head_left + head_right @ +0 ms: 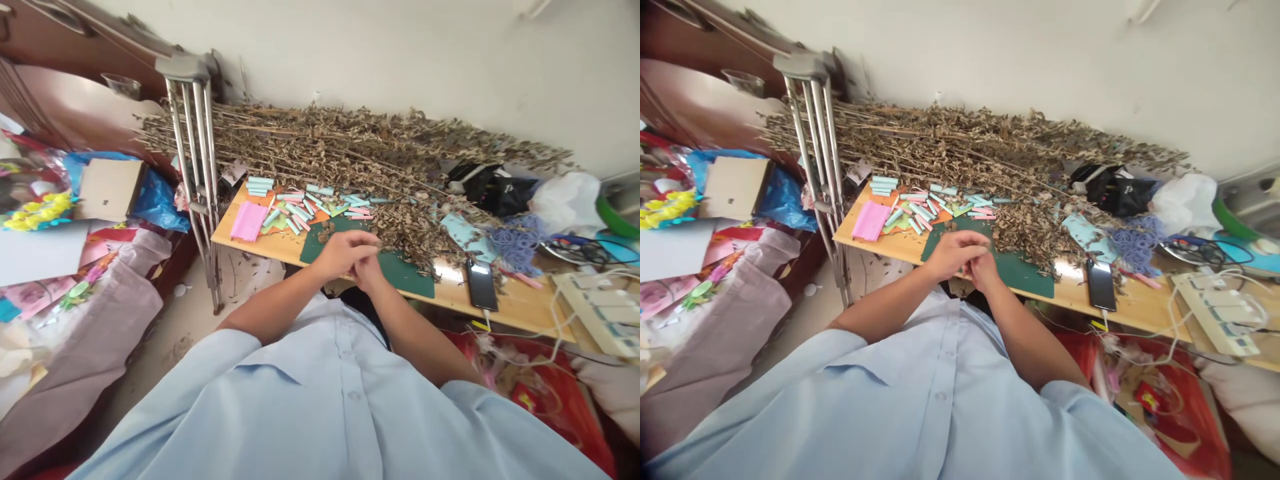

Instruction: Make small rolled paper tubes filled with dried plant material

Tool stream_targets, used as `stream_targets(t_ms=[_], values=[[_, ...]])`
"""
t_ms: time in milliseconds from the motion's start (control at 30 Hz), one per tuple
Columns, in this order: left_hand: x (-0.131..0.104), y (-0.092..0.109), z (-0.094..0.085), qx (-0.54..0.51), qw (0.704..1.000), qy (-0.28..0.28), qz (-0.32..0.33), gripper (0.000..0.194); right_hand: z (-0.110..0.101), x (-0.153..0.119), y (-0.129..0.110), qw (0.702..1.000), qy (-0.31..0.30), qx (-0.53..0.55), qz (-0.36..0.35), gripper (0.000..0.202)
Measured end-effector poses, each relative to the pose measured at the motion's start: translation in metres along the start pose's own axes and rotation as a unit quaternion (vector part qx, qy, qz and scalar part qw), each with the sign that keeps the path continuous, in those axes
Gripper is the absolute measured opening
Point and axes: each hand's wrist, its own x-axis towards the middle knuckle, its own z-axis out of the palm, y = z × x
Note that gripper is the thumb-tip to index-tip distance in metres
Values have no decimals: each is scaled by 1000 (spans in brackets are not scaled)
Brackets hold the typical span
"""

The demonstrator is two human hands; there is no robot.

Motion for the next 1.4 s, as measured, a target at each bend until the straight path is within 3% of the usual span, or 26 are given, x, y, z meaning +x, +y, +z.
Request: stream_targets(t_ms=[133,267,567,800,1100,1400], values=[[-9,-34,-62,28,993,112,-11,28,-45,-1,18,991,82,95,49,37],[-8,-58,-86,84,987,127,-53,26,-59,5,23,980,113,153,59,29],[3,-83,-90,159,977,128,-62,28,-51,18,28,990,100,89,44,26],[2,-84,-90,160,977,123,-62,27,-57,26,25,988,143,55,29,36],[0,-75,-85,154,977,126,-74,25,-59,45,20,990,124,-59,-19,40],[3,-88,-92,141,981,119,-59,26,-60,60,26,981,131,-134,-45,45]])
